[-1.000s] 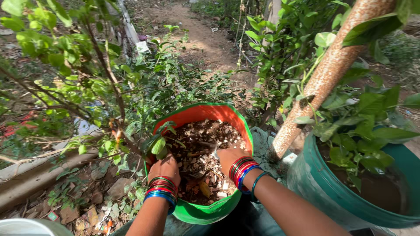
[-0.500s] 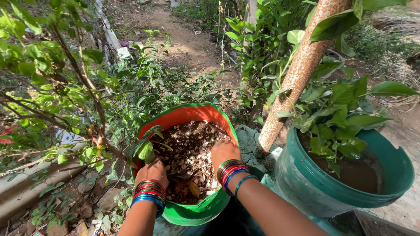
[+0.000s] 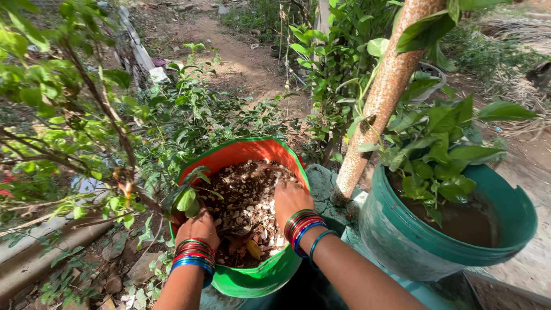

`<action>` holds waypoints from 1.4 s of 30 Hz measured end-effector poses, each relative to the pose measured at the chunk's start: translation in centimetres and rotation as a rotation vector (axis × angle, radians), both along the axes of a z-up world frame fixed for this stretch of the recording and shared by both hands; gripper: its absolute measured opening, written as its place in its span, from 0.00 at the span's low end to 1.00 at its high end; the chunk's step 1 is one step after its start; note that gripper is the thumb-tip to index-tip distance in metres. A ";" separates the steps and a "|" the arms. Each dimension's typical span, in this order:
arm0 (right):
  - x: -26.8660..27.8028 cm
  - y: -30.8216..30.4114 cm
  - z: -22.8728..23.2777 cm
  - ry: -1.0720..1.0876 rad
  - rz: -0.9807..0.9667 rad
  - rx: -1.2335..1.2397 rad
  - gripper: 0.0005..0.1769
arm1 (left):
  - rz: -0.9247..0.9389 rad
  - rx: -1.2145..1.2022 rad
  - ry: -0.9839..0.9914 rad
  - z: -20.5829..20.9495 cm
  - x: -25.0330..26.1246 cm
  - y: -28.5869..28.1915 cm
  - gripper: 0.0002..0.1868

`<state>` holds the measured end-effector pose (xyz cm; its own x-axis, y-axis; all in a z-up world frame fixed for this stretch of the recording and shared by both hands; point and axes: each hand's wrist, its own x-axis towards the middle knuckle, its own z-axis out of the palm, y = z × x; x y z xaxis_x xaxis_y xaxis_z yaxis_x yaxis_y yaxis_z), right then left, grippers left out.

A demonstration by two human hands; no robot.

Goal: The person uses their hands to mix soil and white organic material into a green grow bag containing a small plant. They spread the mixture evenly around the base of the plant and press it into the container.

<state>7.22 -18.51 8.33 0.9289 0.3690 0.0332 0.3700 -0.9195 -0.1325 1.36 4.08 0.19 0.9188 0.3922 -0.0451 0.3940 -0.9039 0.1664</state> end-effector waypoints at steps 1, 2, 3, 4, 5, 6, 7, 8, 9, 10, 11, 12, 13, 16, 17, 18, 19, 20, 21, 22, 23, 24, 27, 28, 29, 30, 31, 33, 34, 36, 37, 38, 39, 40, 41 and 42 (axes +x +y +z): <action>0.1 0.1 0.0 -0.038 -0.001 0.008 0.28 | 0.013 -0.016 0.006 0.0 -0.1 0.1 0.15; 0.3 0.3 -0.1 -0.043 0.000 -0.003 0.31 | 0.026 -0.033 0.011 0.0 -0.1 0.0 0.14; 0.5 0.4 -0.2 -0.051 0.000 -0.015 0.35 | 0.038 -0.050 0.014 0.1 -0.1 -0.1 0.14; 0.7 0.6 -0.3 -0.059 0.001 -0.028 0.38 | 0.034 -0.039 0.005 0.2 0.0 -0.1 0.14; 0.8 0.6 -0.5 -0.030 -0.008 -0.037 0.36 | 0.029 -0.031 -0.002 0.1 -0.2 -0.2 0.14; 0.8 0.5 -0.8 0.000 -0.016 -0.047 0.33 | 0.024 -0.022 -0.009 0.0 -0.3 -0.3 0.14; 1.0 0.5 -0.9 0.027 -0.025 -0.056 0.31 | 0.039 -0.049 0.017 0.1 -0.2 -0.2 0.14; 1.3 0.4 -1.1 0.056 -0.028 -0.071 0.27 | 0.054 -0.076 0.042 0.2 0.0 -0.2 0.14; 1.6 0.3 -1.3 0.087 -0.033 -0.086 0.24 | 0.067 -0.103 0.069 0.2 0.1 -0.1 0.14; 2.1 0.3 -1.5 0.118 -0.038 -0.101 0.21 | 0.053 -0.081 0.048 0.2 0.3 0.0 0.14; 2.3 0.2 -1.8 0.089 -0.044 -0.094 0.23 | 0.037 -0.062 0.034 0.1 0.1 -0.1 0.15; 2.5 0.2 -2.1 0.060 -0.051 -0.086 0.24 | 0.022 -0.042 0.020 -0.1 0.0 -0.1 0.15; 2.6 0.3 -2.3 0.032 -0.057 -0.079 0.26 | 0.032 -0.051 0.007 -0.2 -0.1 -0.1 0.15; 2.8 0.3 -2.5 0.045 -0.080 -0.145 0.36 | 0.060 -0.081 -0.019 -0.6 -0.3 -0.3 0.15; 3.0 0.5 -2.6 0.056 -0.092 -0.152 0.39 | 0.067 -0.094 -0.021 -0.6 -0.3 -0.3 0.15; 3.3 0.7 -2.9 0.067 -0.103 -0.158 0.41 | 0.074 -0.106 -0.023 -0.6 -0.2 -0.2 0.15; 3.8 0.8 -3.4 0.080 -0.115 -0.169 0.43 | 0.049 -0.077 -0.021 -0.7 -0.1 -0.1 0.14; 4.3 1.2 -4.0 0.132 -0.142 -0.230 0.44 | 0.024 -0.049 -0.020 -0.8 0.1 -0.1 0.14; 4.8 1.8 -4.7 0.187 -0.167 -0.291 0.45 | 0.000 -0.020 -0.015 -0.9 0.0 0.0 0.14; 5.1 2.1 -5.4 0.242 -0.192 -0.352 0.46 | 0.018 -0.028 -0.048 -1.1 -0.2 0.0 0.14; 5.2 2.0 -6.1 0.232 -0.078 -0.370 0.45 | 0.035 -0.036 -0.082 -1.2 -0.2 -0.2 0.14; 5.1 1.8 -6.8 0.220 0.036 -0.385 0.44 | 0.052 -0.044 -0.116 -1.2 -0.3 -0.3 0.14; 4.5 1.1 -7.5 0.176 0.129 -0.249 0.33 | 0.016 -0.043 -0.101 -0.7 -0.3 -0.2 0.14; 4.3 0.9 -7.3 0.161 0.119 -0.174 0.28 | 0.028 -0.055 -0.089 -0.5 -0.3 -0.3 0.14; 4.1 0.7 -6.9 0.100 0.077 -0.113 0.32 | 0.039 -0.066 -0.074 -0.3 -0.5 -0.3 0.13; 3.8 0.4 -6.4 0.037 0.037 -0.051 0.36 | 0.051 -0.077 -0.059 -0.2 -0.5 -0.4 0.13; 3.4 0.3 -5.8 -0.025 -0.002 0.010 0.41 | 0.054 -0.087 -0.048 0.0 -0.5 -0.4 0.13; 3.2 0.6 -4.7 0.072 -0.058 -0.168 0.47 | 0.060 -0.108 -0.024 0.1 -0.4 -0.4 0.12; 3.2 0.8 -4.4 0.121 -0.086 -0.256 0.51 | 0.092 -0.132 -0.065 0.0 -0.5 -0.4 0.13; 3.0 1.5 -4.6 0.163 -0.048 -0.383 0.49 | 0.154 -0.181 -0.144 -0.5 -0.6 -0.6 0.15; 3.0 1.7 -4.7 0.182 -0.030 -0.446 0.48 | 0.111 -0.140 -0.109 -0.6 -0.4 -0.4 0.13; 3.0 1.6 -4.7 0.165 0.001 -0.423 0.47 | 0.069 -0.099 -0.074 -0.7 -0.1 -0.1 0.13; 2.8 1.4 -4.8 0.152 0.032 -0.401 0.46 | 0.026 -0.059 -0.036 -0.9 -0.1 0.0 0.13; 2.7 1.2 -4.8 0.138 0.062 -0.379 0.45 | 0.060 -0.089 -0.068 -1.2 -0.2 0.0 0.13; 2.6 1.1 -4.7 0.122 0.055 -0.369 0.46 | 0.092 -0.119 -0.101 -1.5 -0.1 -0.1 0.14; 2.6 0.9 -4.6 0.106 0.047 -0.359 0.48 | 0.124 -0.149 -0.134 -1.7 -0.1 -0.2 0.15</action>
